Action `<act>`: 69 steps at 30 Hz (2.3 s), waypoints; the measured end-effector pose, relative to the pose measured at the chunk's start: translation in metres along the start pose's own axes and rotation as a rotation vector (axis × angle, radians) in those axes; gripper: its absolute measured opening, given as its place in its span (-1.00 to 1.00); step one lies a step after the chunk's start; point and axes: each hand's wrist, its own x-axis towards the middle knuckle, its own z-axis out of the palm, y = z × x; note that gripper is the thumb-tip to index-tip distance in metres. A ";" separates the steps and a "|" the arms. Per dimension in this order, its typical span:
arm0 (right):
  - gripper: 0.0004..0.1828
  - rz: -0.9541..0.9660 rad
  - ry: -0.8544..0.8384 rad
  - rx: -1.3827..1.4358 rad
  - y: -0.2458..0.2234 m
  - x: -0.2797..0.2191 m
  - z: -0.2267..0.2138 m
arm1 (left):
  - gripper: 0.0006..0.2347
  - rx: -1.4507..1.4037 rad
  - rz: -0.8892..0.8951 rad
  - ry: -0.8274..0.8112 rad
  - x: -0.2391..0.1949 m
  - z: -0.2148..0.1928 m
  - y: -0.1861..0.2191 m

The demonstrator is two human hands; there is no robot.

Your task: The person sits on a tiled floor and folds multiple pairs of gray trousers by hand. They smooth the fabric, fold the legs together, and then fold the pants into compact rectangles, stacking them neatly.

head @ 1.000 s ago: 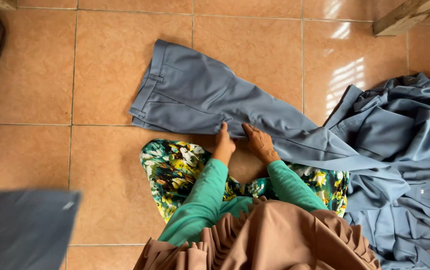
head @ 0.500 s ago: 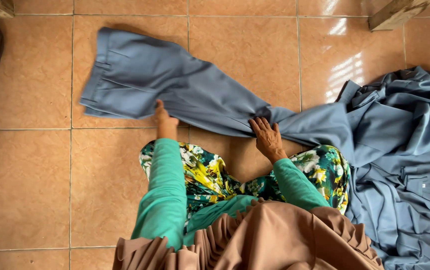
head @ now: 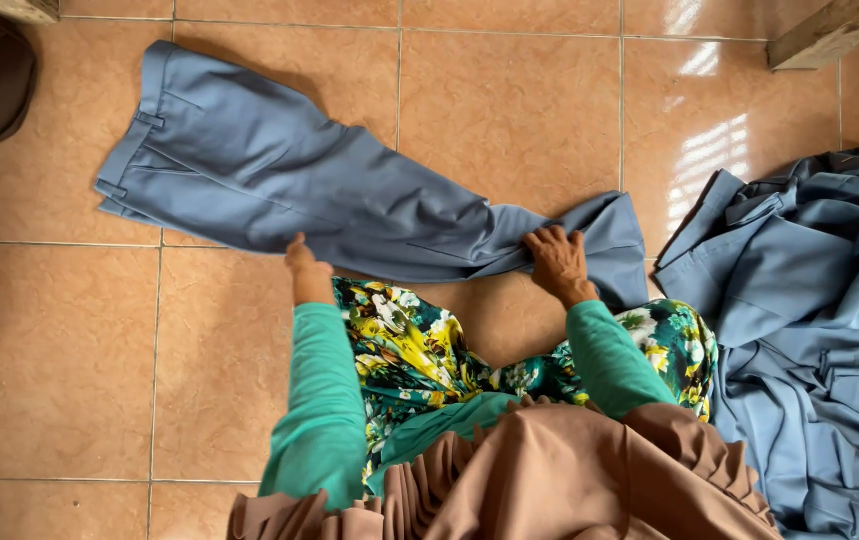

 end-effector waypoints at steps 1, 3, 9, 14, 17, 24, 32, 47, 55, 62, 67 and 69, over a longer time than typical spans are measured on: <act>-0.38 -0.006 0.033 -0.007 0.006 0.001 -0.006 | -0.26 -0.453 -0.127 -0.007 -0.035 0.003 0.019; -0.52 -0.017 0.068 -0.013 0.016 -0.002 -0.016 | -0.41 -0.908 -0.253 -0.007 -0.071 0.022 0.031; -0.77 -0.032 0.122 -0.135 0.052 -0.031 -0.034 | -0.11 -0.804 -0.499 -0.167 -0.123 0.056 0.029; -0.75 0.074 0.089 -0.243 0.075 -0.057 -0.040 | -0.09 -0.934 -0.447 -0.109 -0.186 0.024 0.077; -0.78 0.068 0.281 -0.231 0.085 -0.066 -0.044 | -0.12 -1.075 -0.391 -0.077 -0.136 0.033 0.052; -0.84 0.066 0.528 0.137 0.121 -0.047 -0.014 | -0.07 -0.996 -0.301 -0.161 -0.189 0.012 0.083; -0.66 -0.126 0.551 0.057 0.088 -0.058 -0.042 | -0.50 -0.707 -0.407 -0.345 -0.176 0.127 -0.060; -0.77 -0.035 0.640 0.034 0.092 -0.067 -0.040 | -0.58 0.589 1.133 -0.408 -0.348 0.080 -0.005; -0.71 -0.103 0.718 0.107 0.092 -0.083 -0.094 | -0.90 0.575 1.238 -0.104 -0.342 0.076 0.031; -0.71 -0.119 0.713 0.109 0.083 -0.090 -0.107 | -0.92 0.585 1.210 -0.339 -0.361 0.006 0.105; -0.69 -0.130 0.704 0.009 0.090 -0.095 -0.110 | -0.91 0.717 1.202 -0.430 -0.277 0.063 0.072; -0.68 -0.127 0.695 -0.034 0.097 -0.097 -0.098 | -0.90 0.735 1.231 -0.420 -0.268 0.068 0.070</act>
